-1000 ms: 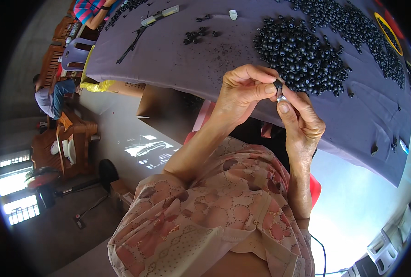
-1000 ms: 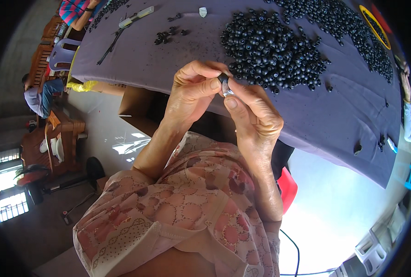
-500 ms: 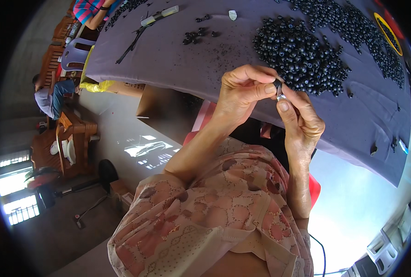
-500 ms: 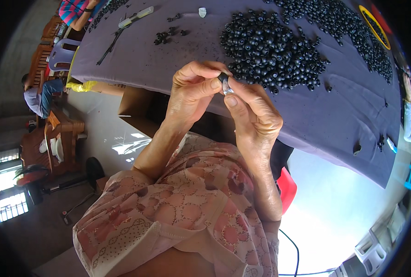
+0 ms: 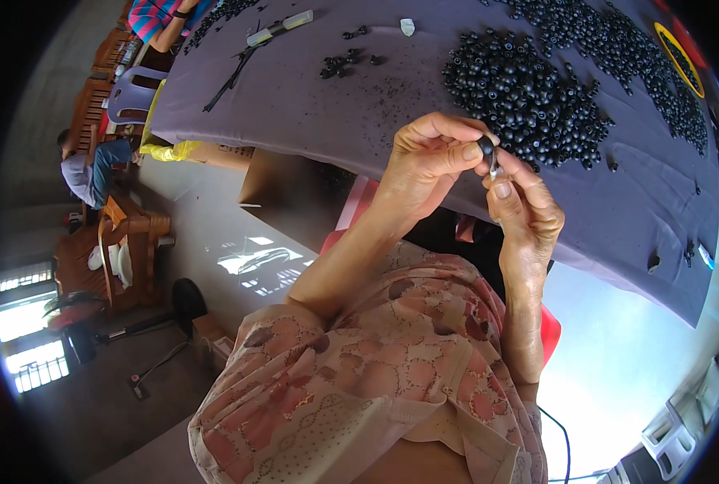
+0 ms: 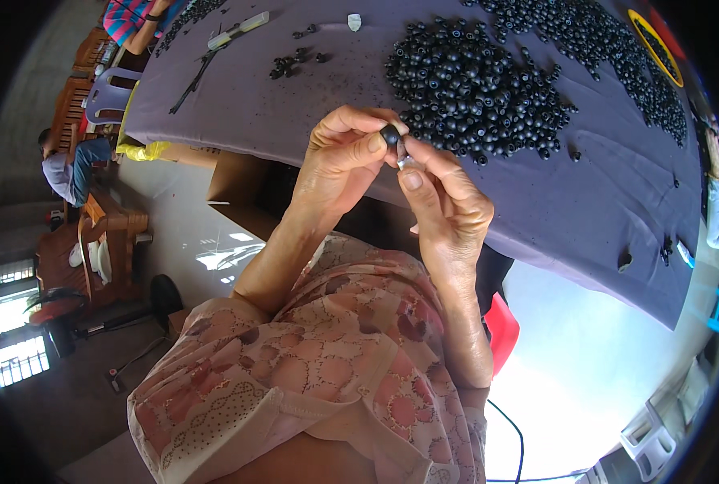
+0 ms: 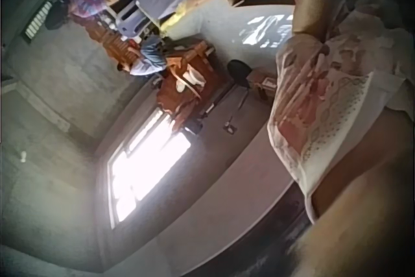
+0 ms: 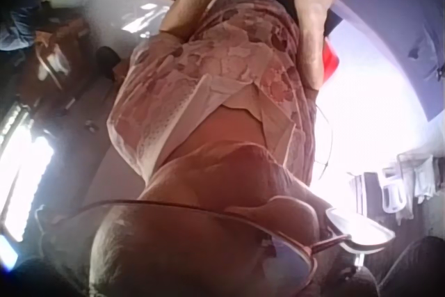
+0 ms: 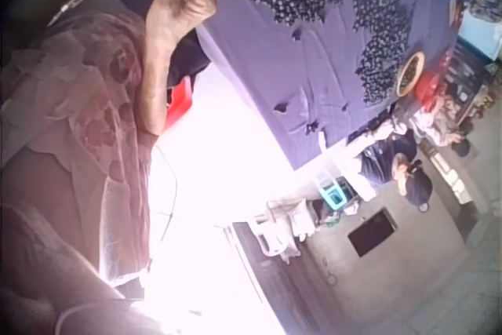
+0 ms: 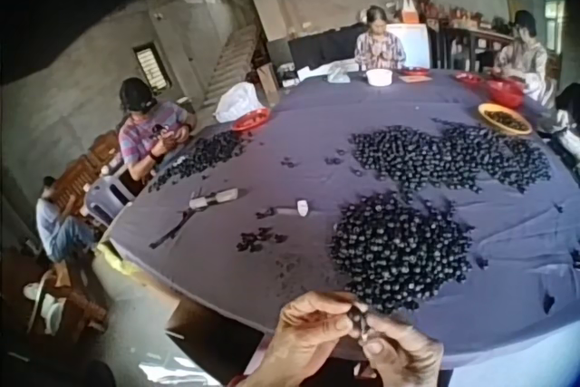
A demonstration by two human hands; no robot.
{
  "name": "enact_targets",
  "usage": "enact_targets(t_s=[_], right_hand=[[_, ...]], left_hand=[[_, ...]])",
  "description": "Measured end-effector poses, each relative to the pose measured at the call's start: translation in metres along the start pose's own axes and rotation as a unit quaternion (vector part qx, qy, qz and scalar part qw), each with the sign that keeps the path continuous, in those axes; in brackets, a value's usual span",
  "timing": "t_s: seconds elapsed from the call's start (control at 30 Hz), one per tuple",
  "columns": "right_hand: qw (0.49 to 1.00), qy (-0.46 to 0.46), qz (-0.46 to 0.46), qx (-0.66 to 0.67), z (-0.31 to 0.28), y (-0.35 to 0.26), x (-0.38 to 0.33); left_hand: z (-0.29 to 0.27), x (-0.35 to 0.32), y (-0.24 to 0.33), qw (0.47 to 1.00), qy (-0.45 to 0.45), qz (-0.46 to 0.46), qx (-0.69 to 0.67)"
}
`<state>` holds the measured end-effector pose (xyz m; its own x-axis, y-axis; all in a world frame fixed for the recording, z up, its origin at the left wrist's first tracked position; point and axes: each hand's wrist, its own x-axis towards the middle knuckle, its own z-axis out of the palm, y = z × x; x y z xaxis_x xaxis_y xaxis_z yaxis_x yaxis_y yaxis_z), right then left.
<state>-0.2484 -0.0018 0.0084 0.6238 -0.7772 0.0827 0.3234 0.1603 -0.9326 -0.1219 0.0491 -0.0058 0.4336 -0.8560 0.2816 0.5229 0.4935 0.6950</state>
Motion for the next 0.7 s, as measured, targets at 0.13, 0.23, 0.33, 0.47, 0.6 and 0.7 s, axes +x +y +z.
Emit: enact_targets(t_s=[0.13, 0.23, 0.33, 0.47, 0.6, 0.7], right_hand=[[0.994, -0.019, -0.102, -0.039, -0.0002, 0.0026, 0.0026], [0.991, -0.018, -0.111, -0.067, -0.0003, -0.0014, 0.0029], [0.984, -0.013, -0.133, -0.120, -0.0016, -0.0017, 0.0021], [0.982, -0.016, -0.125, -0.138, -0.0008, -0.0053, 0.0006], [0.982, -0.012, -0.129, -0.141, -0.0023, -0.0049, 0.0006], [0.983, -0.011, -0.132, -0.126, -0.0007, -0.0045, 0.0012]], left_hand=[[0.0006, -0.0004, 0.0013, 1.000, 0.002, -0.005, 0.002], [0.0014, -0.0015, 0.0013, 1.000, 0.011, -0.008, 0.014], [0.0008, -0.0017, 0.0011, 1.000, 0.001, -0.009, 0.019], [-0.0002, -0.0020, 0.0013, 1.000, 0.001, 0.000, 0.030], [0.0002, -0.0017, 0.0015, 0.999, 0.000, -0.004, 0.039], [0.0008, -0.0012, 0.0016, 0.999, -0.003, -0.005, 0.033]])
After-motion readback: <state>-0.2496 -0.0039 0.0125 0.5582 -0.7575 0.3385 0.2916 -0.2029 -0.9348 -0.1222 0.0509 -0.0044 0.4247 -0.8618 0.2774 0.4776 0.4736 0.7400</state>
